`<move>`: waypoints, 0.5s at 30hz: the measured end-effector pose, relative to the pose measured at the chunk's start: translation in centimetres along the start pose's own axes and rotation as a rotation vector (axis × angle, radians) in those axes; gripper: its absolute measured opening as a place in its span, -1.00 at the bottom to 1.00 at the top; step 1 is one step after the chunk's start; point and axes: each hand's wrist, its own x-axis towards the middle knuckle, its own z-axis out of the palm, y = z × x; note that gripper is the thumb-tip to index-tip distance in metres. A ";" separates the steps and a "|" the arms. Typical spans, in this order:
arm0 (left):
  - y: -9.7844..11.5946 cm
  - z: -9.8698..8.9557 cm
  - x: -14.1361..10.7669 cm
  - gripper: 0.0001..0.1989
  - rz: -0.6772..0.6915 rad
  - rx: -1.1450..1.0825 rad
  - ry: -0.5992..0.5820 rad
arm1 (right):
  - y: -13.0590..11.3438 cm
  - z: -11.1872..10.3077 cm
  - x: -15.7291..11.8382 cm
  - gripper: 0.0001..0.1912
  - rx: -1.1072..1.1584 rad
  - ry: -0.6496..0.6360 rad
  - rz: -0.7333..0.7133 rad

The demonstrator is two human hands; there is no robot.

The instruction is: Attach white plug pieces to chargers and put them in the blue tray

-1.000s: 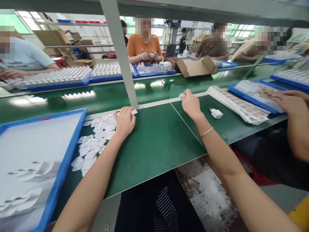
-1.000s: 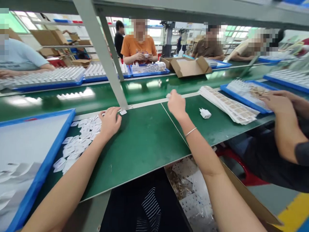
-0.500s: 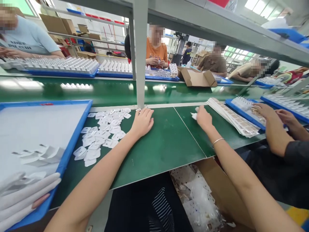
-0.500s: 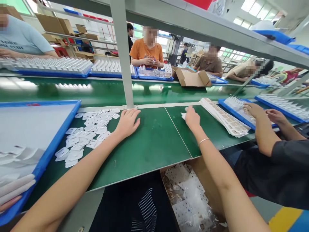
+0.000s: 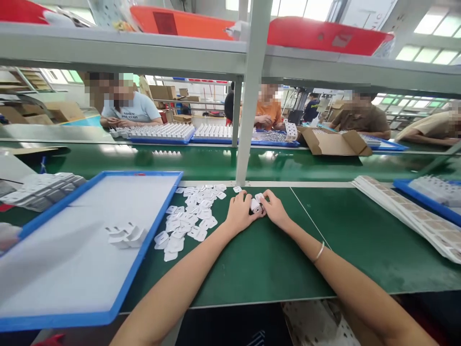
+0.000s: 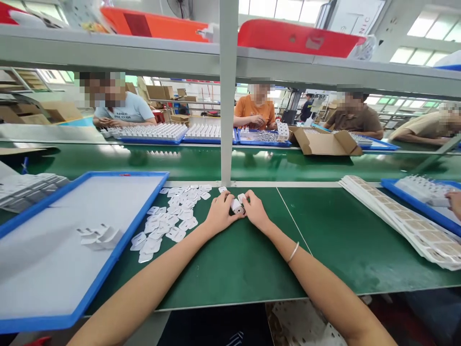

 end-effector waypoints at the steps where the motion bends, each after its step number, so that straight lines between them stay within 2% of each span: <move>1: -0.1 0.0 0.0 -0.42 -0.003 0.010 0.003 | 0.6 -0.4 0.1 -0.85 -0.019 -0.009 0.016; 4: -0.4 -0.3 -0.1 -0.30 0.004 0.043 -0.015 | 2.2 -1.5 0.5 -0.80 -0.088 -0.036 0.083; 6: -0.7 -0.7 -0.4 -0.34 -0.004 0.053 -0.027 | 2.9 -1.9 0.7 -0.75 -0.118 -0.059 0.134; 10: -1.4 -1.8 -0.7 -0.71 -0.041 0.043 -0.011 | 3.5 -1.9 0.5 -0.84 -0.127 -0.065 0.200; 11: -1.6 -2.0 -0.7 -0.77 -0.044 0.045 -0.008 | 3.5 -1.9 0.5 -0.81 -0.116 -0.069 0.197; 12: -1.8 -2.2 -0.7 -0.75 -0.036 0.048 -0.013 | 3.6 -1.9 0.4 -0.75 -0.101 -0.079 0.186; 15: -2.4 -2.5 -0.6 -0.42 0.066 0.013 -0.073 | 3.8 -2.4 0.6 -0.70 -0.046 -0.151 0.124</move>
